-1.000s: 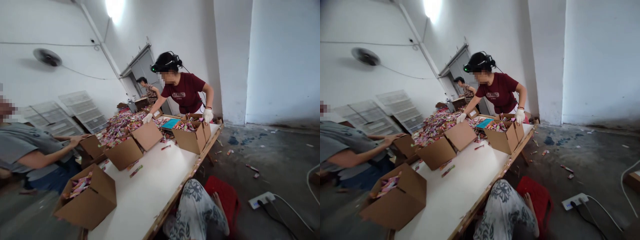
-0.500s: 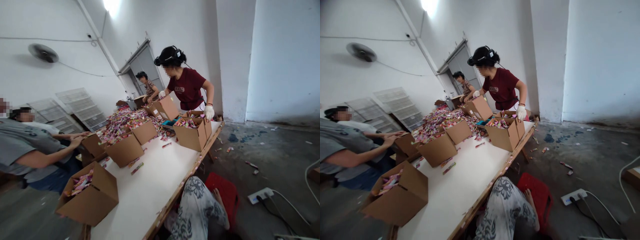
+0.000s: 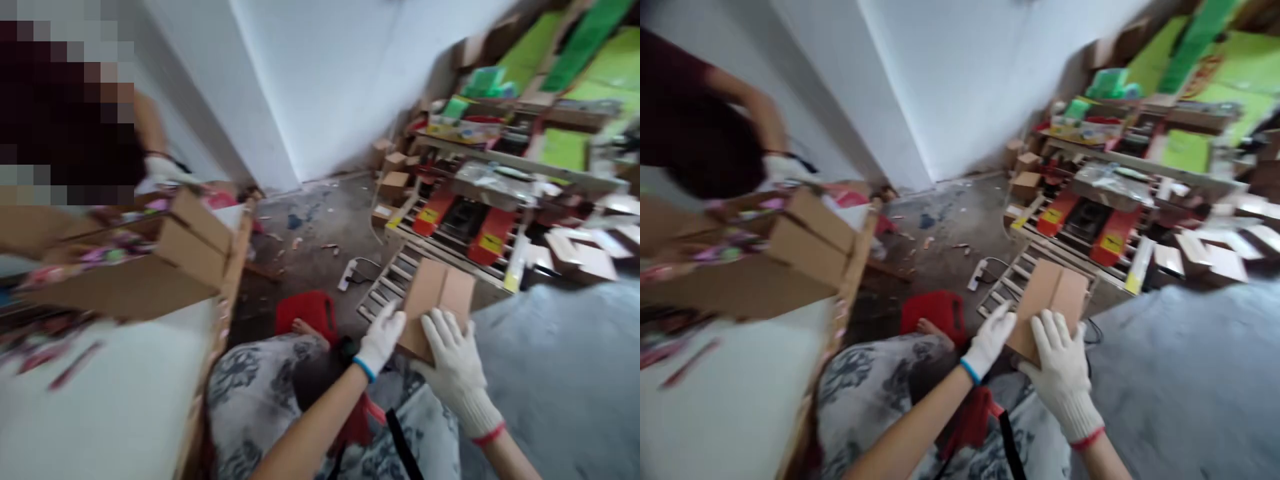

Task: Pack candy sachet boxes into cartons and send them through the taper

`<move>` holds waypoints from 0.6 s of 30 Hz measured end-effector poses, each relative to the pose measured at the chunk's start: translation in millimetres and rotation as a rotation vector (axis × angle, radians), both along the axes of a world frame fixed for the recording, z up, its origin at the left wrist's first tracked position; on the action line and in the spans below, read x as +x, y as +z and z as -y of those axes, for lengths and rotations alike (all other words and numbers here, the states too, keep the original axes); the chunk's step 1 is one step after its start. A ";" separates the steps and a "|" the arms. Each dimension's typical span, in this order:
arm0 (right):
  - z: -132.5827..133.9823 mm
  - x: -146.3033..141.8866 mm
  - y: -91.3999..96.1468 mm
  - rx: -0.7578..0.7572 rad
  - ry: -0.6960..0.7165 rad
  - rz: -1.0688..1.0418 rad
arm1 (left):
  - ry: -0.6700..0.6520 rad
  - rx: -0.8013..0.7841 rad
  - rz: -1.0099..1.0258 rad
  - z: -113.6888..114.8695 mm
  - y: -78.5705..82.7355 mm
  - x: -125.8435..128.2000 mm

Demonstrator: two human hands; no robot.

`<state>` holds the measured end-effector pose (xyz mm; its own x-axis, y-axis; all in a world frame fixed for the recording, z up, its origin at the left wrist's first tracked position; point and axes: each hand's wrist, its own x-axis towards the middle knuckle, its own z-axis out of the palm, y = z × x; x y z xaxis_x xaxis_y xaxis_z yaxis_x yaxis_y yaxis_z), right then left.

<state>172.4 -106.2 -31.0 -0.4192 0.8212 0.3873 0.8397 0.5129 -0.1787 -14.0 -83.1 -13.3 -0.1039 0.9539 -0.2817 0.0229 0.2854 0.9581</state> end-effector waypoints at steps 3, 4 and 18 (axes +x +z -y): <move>-33.5 1.5 9.5 -0.069 -0.059 0.021 | 0.089 -0.053 0.005 7.6 -16.4 -39.1; -50.0 4.3 11.5 -0.072 -0.074 0.012 | 0.105 -0.099 0.027 11.3 -19.7 -53.1; -264.4 47.9 42.3 -0.196 -0.369 -0.092 | 0.753 -0.402 -0.016 6.9 -10.4 -113.3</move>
